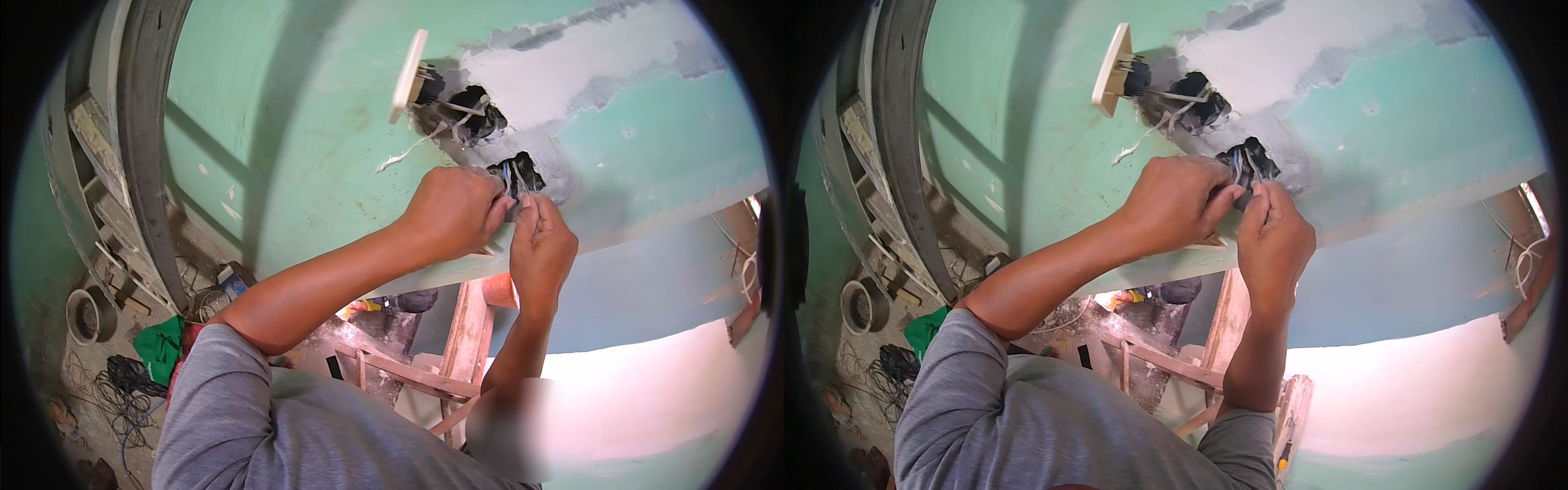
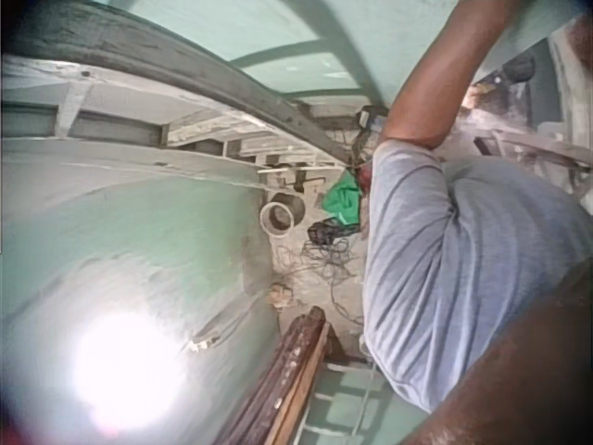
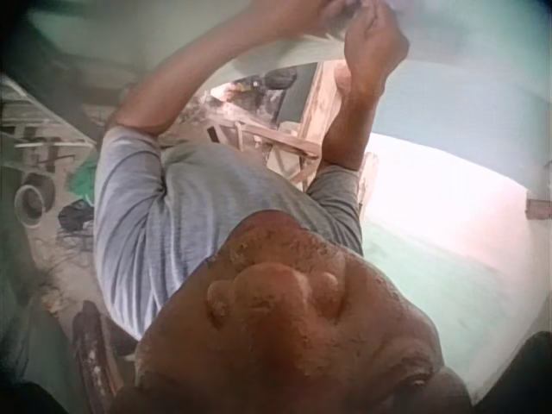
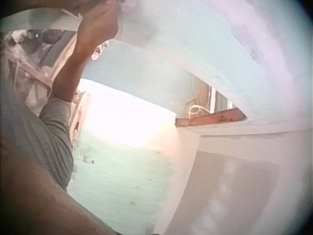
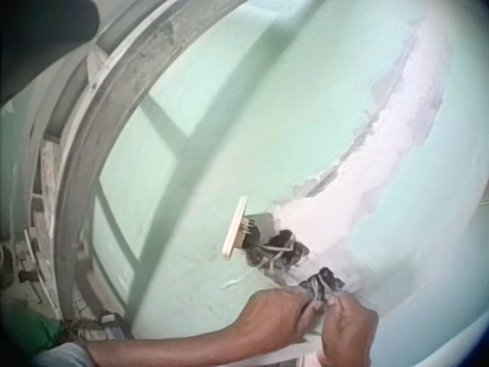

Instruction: The person strips and connects electrical wires to wall-mounted outlet boxes using pliers and a screwdriver. They repeatedly strip wire ends, insert them into terminal screws, and tighten connections on multiple outlets.

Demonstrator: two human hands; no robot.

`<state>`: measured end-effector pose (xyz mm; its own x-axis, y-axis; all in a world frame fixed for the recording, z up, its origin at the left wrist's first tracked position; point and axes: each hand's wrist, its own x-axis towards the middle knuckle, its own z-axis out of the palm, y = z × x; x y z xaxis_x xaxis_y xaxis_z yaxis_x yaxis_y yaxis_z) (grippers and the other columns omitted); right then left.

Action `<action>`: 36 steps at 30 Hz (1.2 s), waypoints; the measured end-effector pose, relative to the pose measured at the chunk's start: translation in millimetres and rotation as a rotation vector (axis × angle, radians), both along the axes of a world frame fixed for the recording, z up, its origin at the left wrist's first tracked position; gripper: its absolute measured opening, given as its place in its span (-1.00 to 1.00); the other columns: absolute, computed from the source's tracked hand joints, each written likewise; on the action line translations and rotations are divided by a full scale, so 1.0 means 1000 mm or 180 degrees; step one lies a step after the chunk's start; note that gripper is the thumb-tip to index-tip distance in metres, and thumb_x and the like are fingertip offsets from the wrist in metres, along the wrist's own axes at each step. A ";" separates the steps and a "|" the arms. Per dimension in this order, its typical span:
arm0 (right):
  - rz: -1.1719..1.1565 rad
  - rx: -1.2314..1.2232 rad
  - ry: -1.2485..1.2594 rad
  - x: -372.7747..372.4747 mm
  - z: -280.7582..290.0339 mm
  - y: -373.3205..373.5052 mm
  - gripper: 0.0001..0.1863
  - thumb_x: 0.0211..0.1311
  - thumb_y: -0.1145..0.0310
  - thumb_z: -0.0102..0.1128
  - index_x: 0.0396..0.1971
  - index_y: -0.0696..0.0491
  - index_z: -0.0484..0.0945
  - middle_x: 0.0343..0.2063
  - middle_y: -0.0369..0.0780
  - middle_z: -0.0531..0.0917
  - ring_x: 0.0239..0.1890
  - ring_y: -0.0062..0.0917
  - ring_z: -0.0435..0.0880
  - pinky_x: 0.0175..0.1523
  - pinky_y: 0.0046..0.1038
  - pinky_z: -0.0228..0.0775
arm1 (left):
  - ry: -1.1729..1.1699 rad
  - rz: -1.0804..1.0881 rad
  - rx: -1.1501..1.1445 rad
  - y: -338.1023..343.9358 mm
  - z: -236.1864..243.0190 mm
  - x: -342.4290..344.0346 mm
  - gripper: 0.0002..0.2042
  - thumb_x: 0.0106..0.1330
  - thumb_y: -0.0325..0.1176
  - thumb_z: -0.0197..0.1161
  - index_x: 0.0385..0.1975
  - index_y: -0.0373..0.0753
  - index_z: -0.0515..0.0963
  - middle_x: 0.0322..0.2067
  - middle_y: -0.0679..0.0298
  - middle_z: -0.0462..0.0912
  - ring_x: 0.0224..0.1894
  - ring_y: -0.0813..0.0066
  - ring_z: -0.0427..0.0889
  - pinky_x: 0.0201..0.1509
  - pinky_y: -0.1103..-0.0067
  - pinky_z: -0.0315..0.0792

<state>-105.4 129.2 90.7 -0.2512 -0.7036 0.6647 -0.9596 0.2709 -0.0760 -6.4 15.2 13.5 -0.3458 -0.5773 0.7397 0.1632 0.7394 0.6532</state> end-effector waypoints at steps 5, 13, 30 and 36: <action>0.0220 -0.0065 -0.0499 -0.005 -0.003 -0.006 -0.70 0.54 0.38 0.12 0.04 0.22 0.71 -0.30 -0.04 0.81 -0.30 -0.49 0.74 -0.10 -0.41 0.54 | 0.0176 -0.0185 0.0199 -0.001 -0.003 -0.010 -0.68 0.42 -0.14 0.33 -0.43 -0.30 0.67 -0.49 0.03 0.67 -0.37 -0.07 0.68 -0.28 0.14 0.48; 0.0223 0.0372 -0.0762 -0.014 0.000 -0.005 -0.67 0.55 0.41 0.09 0.12 0.24 0.69 -0.20 -0.04 0.82 -0.19 -0.56 0.73 -0.02 -0.44 0.56 | 0.0124 -0.0871 0.0846 -0.008 -0.003 -0.007 -0.66 0.42 -0.08 0.32 -0.44 -0.25 0.69 -0.47 0.03 0.72 -0.33 -0.05 0.72 -0.19 0.15 0.54; 0.0097 0.0087 0.0168 -0.013 -0.016 -0.014 -0.62 0.44 0.45 0.09 0.17 0.09 0.69 -0.31 -0.04 0.81 -0.27 -0.38 0.84 -0.13 -0.43 0.61 | 0.0526 -0.0777 0.0450 -0.014 -0.016 -0.012 -0.79 0.35 -0.20 0.40 -0.33 -0.23 0.68 -0.40 0.11 0.72 -0.29 0.01 0.71 -0.21 0.22 0.52; -0.0744 0.0573 0.0653 0.004 -0.006 -0.019 -0.55 0.33 0.45 0.08 0.20 0.02 0.68 -0.31 -0.01 0.80 -0.25 -0.09 0.83 -0.13 -0.22 0.63 | 0.0440 -0.0904 0.0498 -0.016 -0.012 -0.008 -0.74 0.36 -0.15 0.38 -0.35 -0.26 0.69 -0.41 0.03 0.73 -0.26 -0.05 0.74 -0.15 0.15 0.57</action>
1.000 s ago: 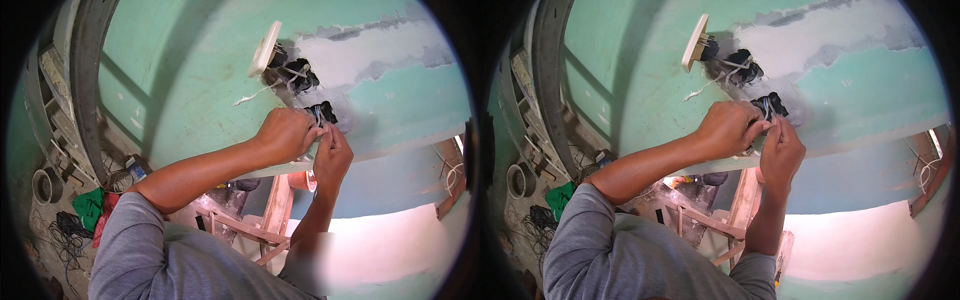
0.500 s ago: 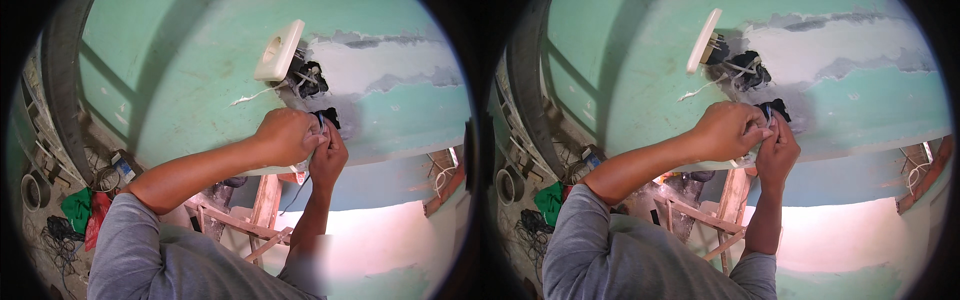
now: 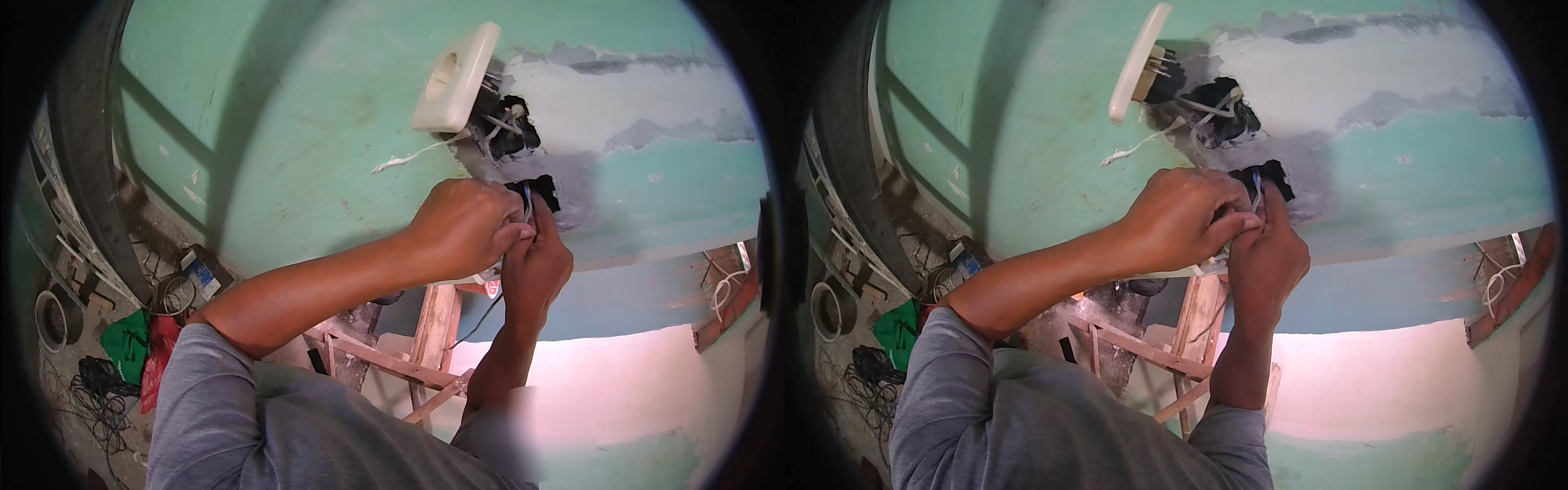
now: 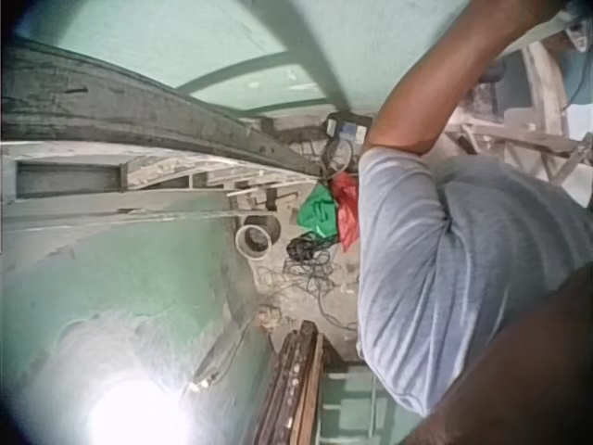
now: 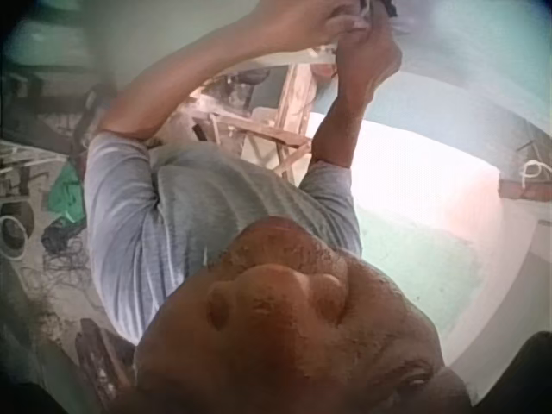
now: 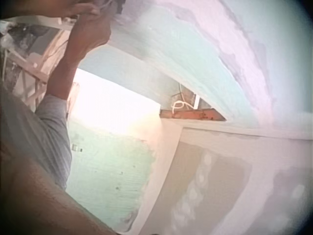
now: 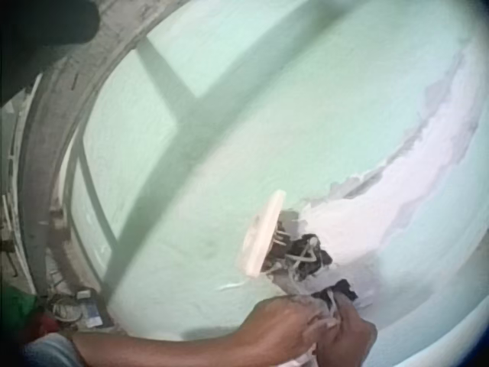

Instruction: The person strips and connects electrical wires to wall-mounted outlet boxes using pliers and a screwdriver. They repeatedly strip wire ends, insert them into terminal screws, and tighten connections on multiple outlets.

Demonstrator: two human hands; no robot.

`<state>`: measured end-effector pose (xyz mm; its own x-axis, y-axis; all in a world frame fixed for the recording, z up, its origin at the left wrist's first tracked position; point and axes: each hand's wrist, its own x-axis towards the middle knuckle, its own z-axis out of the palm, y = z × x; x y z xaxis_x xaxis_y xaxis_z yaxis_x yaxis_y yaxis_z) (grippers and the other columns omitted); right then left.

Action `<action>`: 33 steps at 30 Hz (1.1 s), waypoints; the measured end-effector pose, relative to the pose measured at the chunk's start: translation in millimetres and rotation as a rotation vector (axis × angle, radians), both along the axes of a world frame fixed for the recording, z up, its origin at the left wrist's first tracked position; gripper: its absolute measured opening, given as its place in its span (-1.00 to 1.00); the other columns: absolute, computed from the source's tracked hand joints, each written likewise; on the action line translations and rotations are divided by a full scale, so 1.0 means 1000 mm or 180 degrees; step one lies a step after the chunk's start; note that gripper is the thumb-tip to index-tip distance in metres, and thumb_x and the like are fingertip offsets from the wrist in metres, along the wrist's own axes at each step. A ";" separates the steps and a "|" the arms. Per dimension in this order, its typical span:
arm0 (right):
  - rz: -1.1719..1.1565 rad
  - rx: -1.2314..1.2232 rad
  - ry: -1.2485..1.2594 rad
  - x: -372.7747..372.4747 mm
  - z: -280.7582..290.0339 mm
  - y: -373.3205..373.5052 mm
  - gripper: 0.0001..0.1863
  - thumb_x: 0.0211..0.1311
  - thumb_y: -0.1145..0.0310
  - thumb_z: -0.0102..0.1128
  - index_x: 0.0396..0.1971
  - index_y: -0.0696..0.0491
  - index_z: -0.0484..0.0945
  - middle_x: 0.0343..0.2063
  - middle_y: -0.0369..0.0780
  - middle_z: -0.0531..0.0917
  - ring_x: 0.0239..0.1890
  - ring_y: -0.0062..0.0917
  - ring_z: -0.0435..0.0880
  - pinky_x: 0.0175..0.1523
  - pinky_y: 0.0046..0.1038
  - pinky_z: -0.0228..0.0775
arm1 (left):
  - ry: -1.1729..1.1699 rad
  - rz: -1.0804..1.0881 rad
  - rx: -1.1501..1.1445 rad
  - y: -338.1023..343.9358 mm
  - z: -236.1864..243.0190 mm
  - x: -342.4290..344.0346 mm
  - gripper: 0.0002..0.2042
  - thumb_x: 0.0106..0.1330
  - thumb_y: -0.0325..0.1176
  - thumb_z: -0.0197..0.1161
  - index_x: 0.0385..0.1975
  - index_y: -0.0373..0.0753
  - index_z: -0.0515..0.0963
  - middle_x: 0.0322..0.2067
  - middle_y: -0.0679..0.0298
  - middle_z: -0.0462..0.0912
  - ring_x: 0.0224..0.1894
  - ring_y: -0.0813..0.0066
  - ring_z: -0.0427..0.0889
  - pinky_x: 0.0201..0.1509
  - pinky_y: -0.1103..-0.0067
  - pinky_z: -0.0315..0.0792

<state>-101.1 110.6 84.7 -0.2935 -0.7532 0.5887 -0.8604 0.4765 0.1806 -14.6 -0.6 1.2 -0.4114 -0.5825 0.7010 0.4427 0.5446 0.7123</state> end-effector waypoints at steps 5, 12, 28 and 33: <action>-0.0274 0.0228 0.0053 0.006 0.007 -0.002 -0.53 0.31 0.44 0.09 0.21 -0.01 0.67 -0.31 -0.01 0.80 -0.26 -0.07 0.81 -0.07 -0.13 0.60 | 0.0088 0.0257 0.0057 0.004 0.002 -0.001 -0.77 0.33 -0.18 0.44 -0.38 -0.22 0.69 -0.44 0.12 0.73 -0.32 0.03 0.72 -0.23 0.23 0.53; 0.0118 -0.0076 -0.0274 0.016 0.005 0.018 -0.59 0.43 0.42 0.05 0.18 0.05 0.70 -0.45 -0.01 0.74 -0.48 -0.19 0.73 -0.26 -0.28 0.56 | -0.0031 0.0077 0.0077 0.003 -0.006 0.000 -0.76 0.34 -0.15 0.43 -0.37 -0.21 0.69 -0.45 0.13 0.72 -0.33 0.03 0.72 -0.24 0.24 0.51; 0.1135 -0.0563 -0.1327 0.024 -0.022 0.109 -0.64 0.45 0.57 0.12 0.17 0.17 0.69 -0.64 -0.26 0.52 -0.60 -0.78 0.36 -0.46 -0.61 0.22 | 0.0435 -0.0515 -0.0328 0.017 0.000 0.032 -0.75 0.33 -0.43 0.40 -0.02 -0.11 0.81 -0.12 0.31 0.82 0.05 0.39 0.65 0.28 0.40 0.39; 0.1316 -0.0558 -0.1763 0.020 -0.031 0.116 -0.64 0.45 0.57 0.14 0.18 0.16 0.69 -0.67 -0.25 0.47 -0.62 -0.73 0.39 -0.47 -0.56 0.24 | 0.0579 0.0047 -0.0670 0.023 0.004 0.034 -0.86 0.32 -0.27 0.48 -0.20 -0.08 0.85 -0.27 0.37 0.84 -0.17 0.37 0.70 0.14 0.44 0.38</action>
<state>-81.0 227.0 53.6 -0.2955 -0.7753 0.5582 -0.9200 0.0734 -0.3850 19.1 22.9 5.3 -0.2602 -0.4211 0.8689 0.5440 0.6795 0.4922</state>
